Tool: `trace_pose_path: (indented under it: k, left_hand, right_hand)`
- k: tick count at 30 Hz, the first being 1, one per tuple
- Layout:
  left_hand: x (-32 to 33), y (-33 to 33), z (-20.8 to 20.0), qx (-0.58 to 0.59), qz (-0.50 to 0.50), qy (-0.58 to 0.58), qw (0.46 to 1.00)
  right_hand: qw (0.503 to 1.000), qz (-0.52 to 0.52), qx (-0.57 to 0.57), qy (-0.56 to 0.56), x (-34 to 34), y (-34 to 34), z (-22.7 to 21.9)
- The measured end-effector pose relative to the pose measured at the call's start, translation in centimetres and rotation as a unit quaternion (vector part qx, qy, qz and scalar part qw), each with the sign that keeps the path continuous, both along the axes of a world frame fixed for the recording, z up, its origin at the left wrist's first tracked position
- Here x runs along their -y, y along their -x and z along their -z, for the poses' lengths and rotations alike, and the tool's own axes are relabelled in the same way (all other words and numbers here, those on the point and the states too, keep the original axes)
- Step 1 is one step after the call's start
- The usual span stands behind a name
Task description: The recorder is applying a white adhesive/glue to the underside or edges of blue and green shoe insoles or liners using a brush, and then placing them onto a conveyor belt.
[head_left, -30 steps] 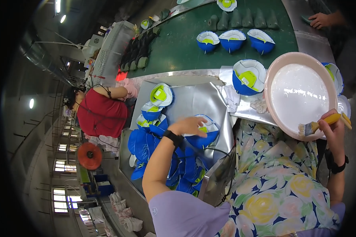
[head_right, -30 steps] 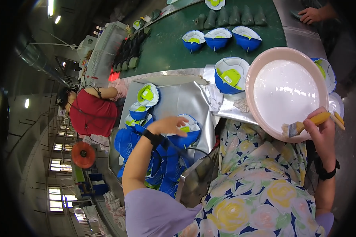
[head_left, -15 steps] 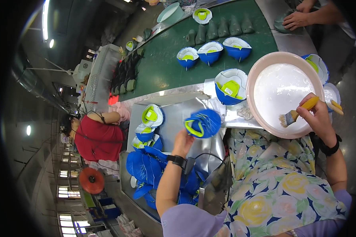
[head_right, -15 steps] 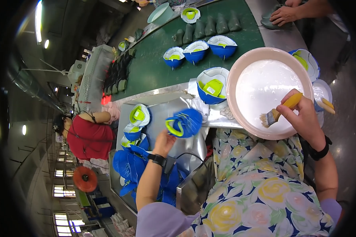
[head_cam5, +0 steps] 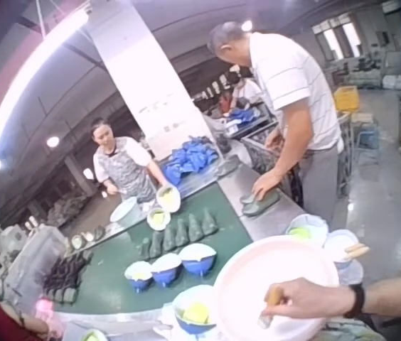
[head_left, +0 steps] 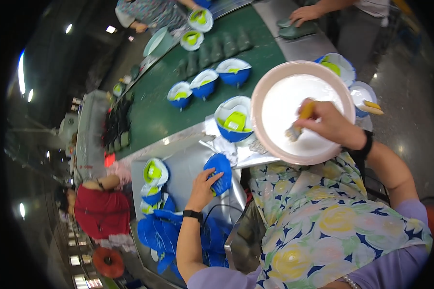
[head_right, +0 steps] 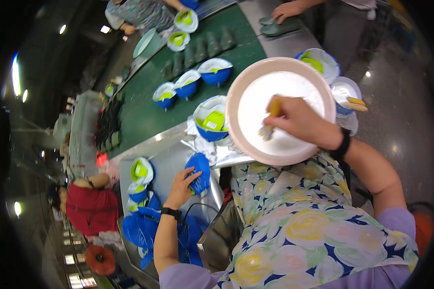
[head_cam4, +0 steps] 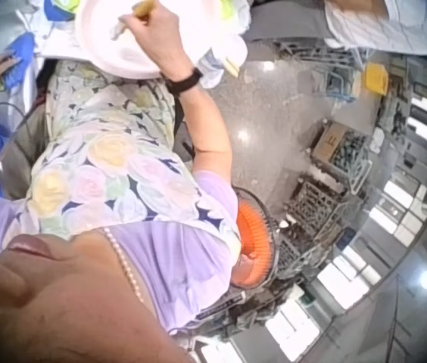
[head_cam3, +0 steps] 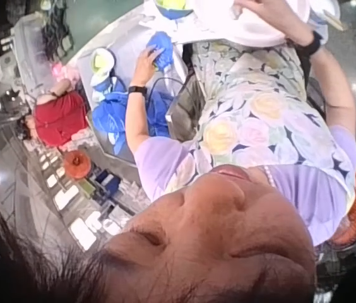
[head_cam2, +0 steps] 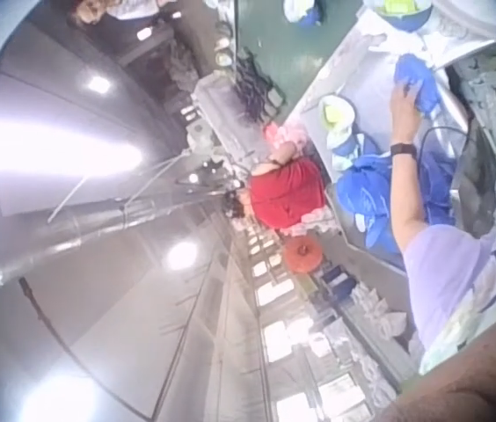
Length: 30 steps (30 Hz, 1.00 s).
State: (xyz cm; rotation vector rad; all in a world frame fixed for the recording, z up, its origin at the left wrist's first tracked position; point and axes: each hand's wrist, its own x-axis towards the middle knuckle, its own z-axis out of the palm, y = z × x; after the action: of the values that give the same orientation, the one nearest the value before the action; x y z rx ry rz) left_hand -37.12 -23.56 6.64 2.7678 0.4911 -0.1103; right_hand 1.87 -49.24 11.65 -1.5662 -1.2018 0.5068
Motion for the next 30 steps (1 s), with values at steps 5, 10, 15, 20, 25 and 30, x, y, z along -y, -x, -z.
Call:
trace_pose_path:
  k: [5, 10, 15, 20, 25, 30]
  left_hand:
    - [-1.7, 0.6, -0.2, 0.043, -0.040, 0.021, 0.998]
    - [-3.1, 2.7, -5.3, 0.161, -0.367, 0.189, 0.897]
    - [-1.9, -4.4, -7.0, 0.252, -0.340, 0.293, 0.857]
    - [1.7, -13.7, -7.1, 0.308, -0.252, 0.422, 0.815]
    - [5.8, -20.3, -7.2, 0.335, -0.170, 0.546, 0.748]
    - [8.3, -22.3, -6.7, 0.382, -0.119, 0.596, 0.697]
  right_hand:
    - [0.984, -0.123, 0.044, 0.119, -0.1, 1.1, -1.2]
    - [0.969, -0.105, 0.163, 0.155, 1.1, -1.5, -1.0]
    - [0.978, -0.022, 0.184, 0.098, 1.7, -4.8, -3.7]
    - [0.984, -0.014, 0.129, -0.126, 0.1, -5.0, -7.1]
    - [0.983, -0.033, 0.087, -0.160, 0.3, -4.6, -8.3]
    - [0.986, 0.118, 0.093, -0.077, 1.8, -4.8, -6.9]
